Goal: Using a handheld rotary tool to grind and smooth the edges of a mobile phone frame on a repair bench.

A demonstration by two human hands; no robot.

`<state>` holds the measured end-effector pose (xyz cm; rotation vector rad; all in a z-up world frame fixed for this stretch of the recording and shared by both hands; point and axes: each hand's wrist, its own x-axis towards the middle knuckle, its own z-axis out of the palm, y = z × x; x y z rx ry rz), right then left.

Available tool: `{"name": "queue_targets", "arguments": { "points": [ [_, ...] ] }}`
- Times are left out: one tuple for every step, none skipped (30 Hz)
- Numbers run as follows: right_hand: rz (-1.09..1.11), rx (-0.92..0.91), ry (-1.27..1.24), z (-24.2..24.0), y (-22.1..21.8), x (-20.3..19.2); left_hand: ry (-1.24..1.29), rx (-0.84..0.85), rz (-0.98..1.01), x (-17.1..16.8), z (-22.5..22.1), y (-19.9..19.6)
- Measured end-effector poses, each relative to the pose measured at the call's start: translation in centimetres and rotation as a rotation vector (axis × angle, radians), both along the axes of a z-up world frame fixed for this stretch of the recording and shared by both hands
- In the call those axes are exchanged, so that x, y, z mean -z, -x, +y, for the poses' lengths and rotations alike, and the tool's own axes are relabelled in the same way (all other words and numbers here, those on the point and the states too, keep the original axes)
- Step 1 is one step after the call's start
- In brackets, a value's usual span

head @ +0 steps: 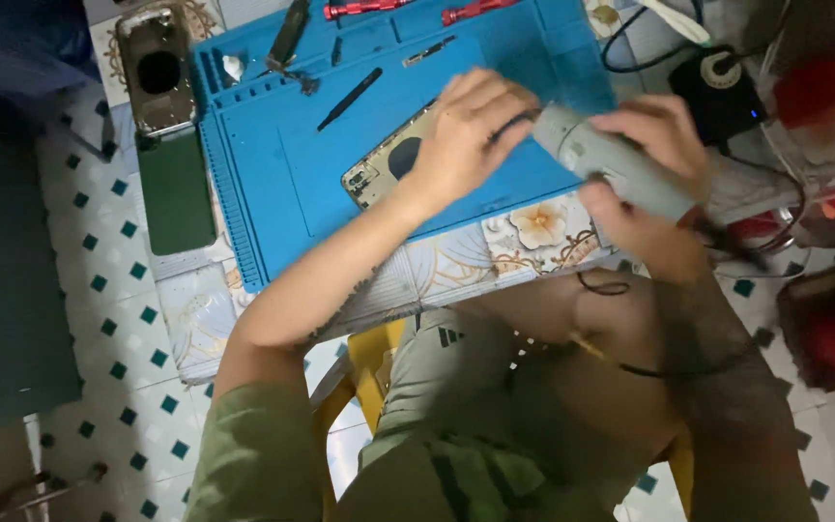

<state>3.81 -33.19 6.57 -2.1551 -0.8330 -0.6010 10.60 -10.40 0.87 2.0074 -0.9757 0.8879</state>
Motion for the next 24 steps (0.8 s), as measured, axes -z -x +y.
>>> {"name": "queue_targets", "arguments": {
  "points": [
    [-0.001, 0.003, -0.004, 0.5, 0.1, -0.3, -0.004, 0.003, -0.001, -0.1, 0.5, -0.2],
    [0.208, 0.004, 0.005, 0.9, 0.2, -0.6, -0.038, -0.045, -0.043, -0.2, 1.0, -0.4],
    [0.414, 0.002, 0.017, 1.3, 0.2, -1.0, -0.070, -0.093, -0.089, -0.3, 1.5, -0.7],
    [0.409, 0.004, 0.013, 1.4, -0.2, -0.4, -0.073, -0.090, -0.094, -0.8, 1.9, -1.0],
    [0.565, -0.050, 0.030, 1.5, -0.6, 0.2, -0.086, -0.098, -0.158, -1.2, 2.4, -1.2],
    [0.720, -0.107, 0.048, 1.6, -1.0, 0.8, -0.099, -0.104, -0.222, -1.6, 2.8, -1.5],
    [0.718, -0.104, 0.043, 1.4, -1.4, 1.3, -0.102, -0.100, -0.224, -1.4, 3.0, -1.6],
    [0.792, -0.252, -0.016, 1.1, -1.8, 1.9, -0.131, -0.090, -0.231, -1.2, 3.2, -1.8],
    [0.867, -0.400, -0.076, 0.8, -2.1, 2.5, -0.158, -0.077, -0.234, -0.9, 3.3, -1.9],
    [0.868, -0.395, -0.081, 0.4, -2.7, 3.8, -0.160, -0.070, -0.233, -1.1, 3.2, -1.7],
    [0.925, -0.443, -0.137, 0.0, -3.3, 5.0, -0.172, -0.068, -0.241, -1.3, 3.0, -1.6],
    [0.980, -0.491, -0.195, -0.4, -4.0, 6.2, -0.184, -0.066, -0.251, -1.5, 2.9, -1.5],
    [0.980, -0.486, -0.199, 0.2, -3.8, 6.5, -0.185, -0.059, -0.250, -1.4, 2.8, -1.4],
    [1.113, -0.560, -0.503, 0.8, -3.6, 6.8, -0.181, -0.067, -0.267, -1.2, 2.7, -1.4],
    [1.231, -0.631, -0.814, 1.4, -3.5, 7.1, -0.176, -0.077, -0.283, -1.1, 2.6, -1.2],
    [1.229, -0.627, -0.818, 2.1, -3.1, 7.4, -0.177, -0.072, -0.282, -1.1, 2.4, -1.1],
    [1.252, -0.391, -0.876, 2.9, -2.8, 7.7, -0.167, -0.082, -0.314, -1.2, 2.2, -0.9],
    [1.264, -0.153, -0.927, 3.6, -2.5, 8.0, -0.157, -0.093, -0.345, -1.3, 2.1, -0.8],
    [1.264, -0.149, -0.930, 3.6, -2.4, 7.6, -0.157, -0.089, -0.344, -1.1, 1.8, -0.6],
    [1.339, -0.249, -0.915, 3.6, -2.3, 7.2, -0.145, -0.075, -0.369, -1.1, 1.6, -0.4],
    [1.409, -0.352, -0.895, 3.7, -2.4, 6.8, -0.132, -0.063, -0.398, -1.0, 1.4, -0.4],
    [1.406, -0.351, -0.897, 3.3, -2.7, 7.1, -0.132, -0.060, -0.400, -1.0, 1.3, -0.4],
    [1.499, -0.405, -0.922, 3.0, -2.9, 7.4, -0.122, -0.064, -0.391, -0.9, 1.2, -0.2],
    [1.593, -0.460, -0.947, 2.7, -3.0, 7.8, -0.111, -0.068, -0.383, -0.8, 1.1, 0.0]
  ]
}}
